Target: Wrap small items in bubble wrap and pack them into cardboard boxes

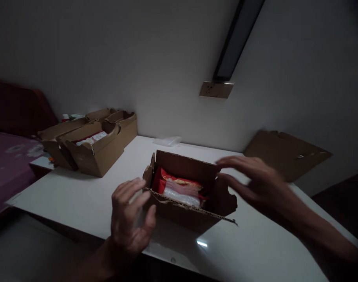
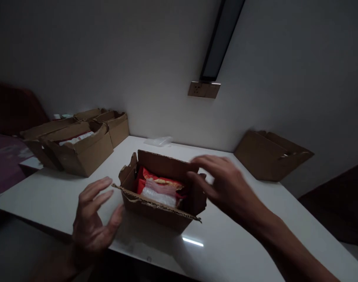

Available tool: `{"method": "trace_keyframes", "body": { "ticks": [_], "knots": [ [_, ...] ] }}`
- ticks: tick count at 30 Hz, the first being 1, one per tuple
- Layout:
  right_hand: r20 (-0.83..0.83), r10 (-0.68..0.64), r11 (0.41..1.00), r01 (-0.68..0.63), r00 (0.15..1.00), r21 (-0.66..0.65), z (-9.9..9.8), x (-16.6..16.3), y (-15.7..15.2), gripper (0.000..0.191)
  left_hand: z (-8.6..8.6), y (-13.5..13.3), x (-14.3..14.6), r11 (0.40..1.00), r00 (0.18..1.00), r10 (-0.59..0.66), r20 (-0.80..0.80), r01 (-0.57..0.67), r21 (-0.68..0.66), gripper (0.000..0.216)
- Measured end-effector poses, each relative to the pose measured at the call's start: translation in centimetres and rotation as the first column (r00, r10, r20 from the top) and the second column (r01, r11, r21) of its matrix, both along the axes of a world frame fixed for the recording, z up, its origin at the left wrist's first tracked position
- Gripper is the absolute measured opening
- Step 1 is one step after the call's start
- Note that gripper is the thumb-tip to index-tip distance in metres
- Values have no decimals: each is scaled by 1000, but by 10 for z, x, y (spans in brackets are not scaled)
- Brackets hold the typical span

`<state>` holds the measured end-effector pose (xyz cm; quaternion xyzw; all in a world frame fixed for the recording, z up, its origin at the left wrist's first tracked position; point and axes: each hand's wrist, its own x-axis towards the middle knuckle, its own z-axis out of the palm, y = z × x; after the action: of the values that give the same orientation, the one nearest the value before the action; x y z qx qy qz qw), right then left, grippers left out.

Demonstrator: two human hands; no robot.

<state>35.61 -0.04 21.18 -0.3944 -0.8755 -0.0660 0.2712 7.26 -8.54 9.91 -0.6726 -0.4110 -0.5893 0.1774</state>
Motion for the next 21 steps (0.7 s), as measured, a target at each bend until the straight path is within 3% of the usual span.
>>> {"method": "trace_keyframes", "body": {
  "ticks": [2,4,6,8,10,12,14,19,21],
  "knots": [
    [-217,-298,954,292,929,-60,-21,45,-20,31,-15,3,-11,991,991,11,134,7,-131,57],
    [-282,-430,902,391,858,-184,-59,71,-40,32,-34,10,-19,945,972,7,234,70,-319,56],
    [-292,-389,902,297,874,-314,-105,70,-53,39,-52,19,-23,851,939,-22,342,197,-487,59],
    [-311,-348,901,224,884,-372,-144,45,-56,51,-66,30,-21,737,874,-59,482,363,-569,63],
    [-348,-288,909,140,892,-392,-165,11,-48,54,-72,43,-16,649,790,-64,610,497,-576,64],
    [-388,-289,905,118,875,-408,-166,-10,-35,46,-69,56,-5,618,726,-59,686,566,-546,63],
    [-423,-331,899,146,843,-413,-158,-6,-25,40,-60,67,12,627,711,-94,696,586,-513,63],
    [-468,-498,855,323,730,-405,-144,69,-31,44,-34,72,69,689,769,-288,571,580,-435,65],
    [-449,-558,826,417,698,-379,-142,84,-35,45,-30,66,78,708,790,-320,523,566,-421,65]
  ]
}}
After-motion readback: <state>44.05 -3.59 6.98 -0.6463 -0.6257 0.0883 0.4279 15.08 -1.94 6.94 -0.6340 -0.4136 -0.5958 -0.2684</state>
